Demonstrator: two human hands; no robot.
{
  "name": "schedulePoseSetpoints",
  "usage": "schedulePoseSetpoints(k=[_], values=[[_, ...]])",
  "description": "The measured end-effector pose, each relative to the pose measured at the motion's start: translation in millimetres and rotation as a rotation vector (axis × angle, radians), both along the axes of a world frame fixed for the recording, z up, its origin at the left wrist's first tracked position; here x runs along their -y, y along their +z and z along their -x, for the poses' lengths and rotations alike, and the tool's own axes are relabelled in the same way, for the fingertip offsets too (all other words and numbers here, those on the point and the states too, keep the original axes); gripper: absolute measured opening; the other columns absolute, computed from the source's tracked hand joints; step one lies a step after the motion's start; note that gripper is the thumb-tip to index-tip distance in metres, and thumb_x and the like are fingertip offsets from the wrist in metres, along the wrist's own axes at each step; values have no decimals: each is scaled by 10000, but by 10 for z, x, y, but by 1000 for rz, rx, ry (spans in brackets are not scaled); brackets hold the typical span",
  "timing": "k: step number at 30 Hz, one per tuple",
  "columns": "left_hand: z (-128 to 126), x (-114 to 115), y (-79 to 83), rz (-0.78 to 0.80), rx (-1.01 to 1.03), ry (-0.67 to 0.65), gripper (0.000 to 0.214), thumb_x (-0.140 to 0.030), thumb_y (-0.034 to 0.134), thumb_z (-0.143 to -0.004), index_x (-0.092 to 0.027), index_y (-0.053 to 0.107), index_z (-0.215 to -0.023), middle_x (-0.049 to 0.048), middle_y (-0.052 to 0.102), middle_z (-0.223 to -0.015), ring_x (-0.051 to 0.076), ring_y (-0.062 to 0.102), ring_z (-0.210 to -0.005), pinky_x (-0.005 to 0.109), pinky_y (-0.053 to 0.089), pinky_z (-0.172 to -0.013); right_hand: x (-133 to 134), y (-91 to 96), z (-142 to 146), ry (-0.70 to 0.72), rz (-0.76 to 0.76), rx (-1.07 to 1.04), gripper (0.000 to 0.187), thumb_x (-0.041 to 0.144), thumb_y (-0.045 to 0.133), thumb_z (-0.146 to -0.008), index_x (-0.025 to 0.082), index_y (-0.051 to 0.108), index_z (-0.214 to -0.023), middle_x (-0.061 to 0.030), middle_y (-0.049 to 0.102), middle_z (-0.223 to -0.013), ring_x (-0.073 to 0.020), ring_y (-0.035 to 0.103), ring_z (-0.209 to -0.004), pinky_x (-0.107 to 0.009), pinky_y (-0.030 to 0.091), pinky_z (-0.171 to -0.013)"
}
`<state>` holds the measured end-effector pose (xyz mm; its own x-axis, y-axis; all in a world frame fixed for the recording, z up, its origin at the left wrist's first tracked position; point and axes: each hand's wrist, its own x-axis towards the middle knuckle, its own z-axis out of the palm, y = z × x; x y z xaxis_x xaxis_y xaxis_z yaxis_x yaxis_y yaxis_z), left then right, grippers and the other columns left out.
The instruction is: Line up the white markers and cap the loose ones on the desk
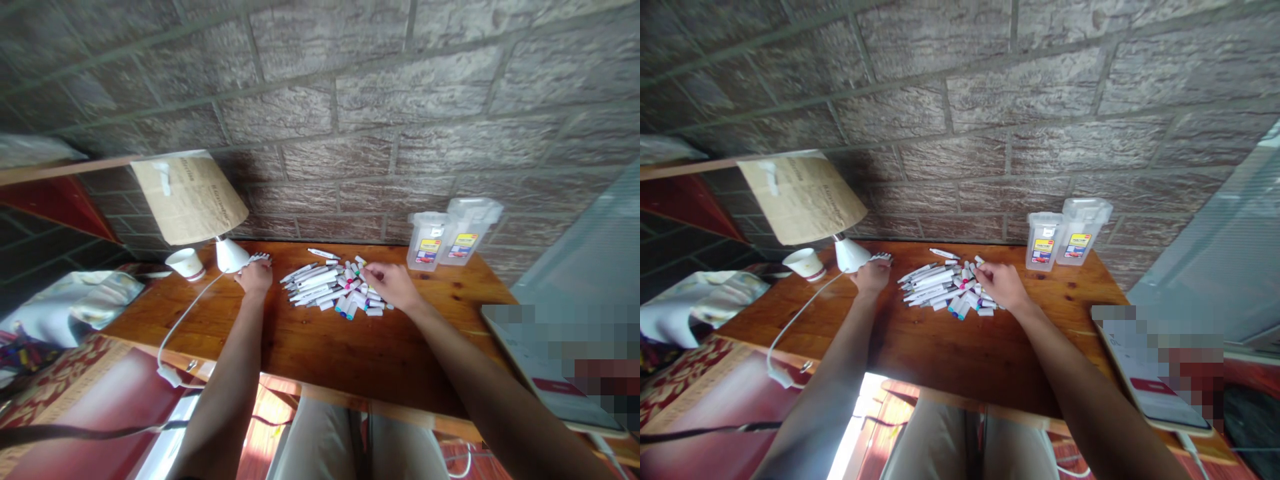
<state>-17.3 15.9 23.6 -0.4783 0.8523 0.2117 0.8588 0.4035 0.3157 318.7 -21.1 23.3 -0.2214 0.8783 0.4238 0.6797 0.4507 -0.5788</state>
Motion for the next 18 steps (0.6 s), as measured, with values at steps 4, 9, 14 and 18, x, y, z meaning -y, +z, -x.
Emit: schedulePoseSetpoints(k=[4, 9, 14, 18], values=[[-48, 10, 9, 17, -40, -8, 293, -313, 514, -908, -253, 740, -1084, 129, 723, -1118, 323, 629, -1112, 473, 410, -974, 2, 2, 3, -2, -10, 8, 299, 395, 531, -915, 208, 723, -781, -8, 722, -699, -149, 651, -634, -241, 425, -655], [-86, 16, -4, 66, -85, -51, 303, -348, 526, -893, -240, 757, -1056, 140, 722, -1092, 334, 633, -1094, 452, 453, -947, -1, 0, 5, -4, -10, 11, 299, 389, 534, -914, 205, 729, -780, -6, 716, -680, -142, 647, -618, -236, 419, -641], [-93, 24, -16, 60, -149, -67, 345, -295, 465, -912, -192, 734, -1103, 167, 674, -1192, 341, 586, -1166, 455, 453, -966, -5, -13, 5, -2, -9, 15, 290, 382, 538, -910, 204, 733, -791, -7, 719, -688, -141, 647, -621, -235, 419, -643], [-98, 25, -37, 73, -173, -76, 333, -280, 463, -908, -163, 733, -1063, 182, 659, -1212, 351, 564, -1193, 464, 446, -978, -7, -26, 4, -5, -4, 12, 294, 392, 539, -909, 208, 736, -793, -4, 712, -676, -139, 634, -606, -235, 415, -630]])
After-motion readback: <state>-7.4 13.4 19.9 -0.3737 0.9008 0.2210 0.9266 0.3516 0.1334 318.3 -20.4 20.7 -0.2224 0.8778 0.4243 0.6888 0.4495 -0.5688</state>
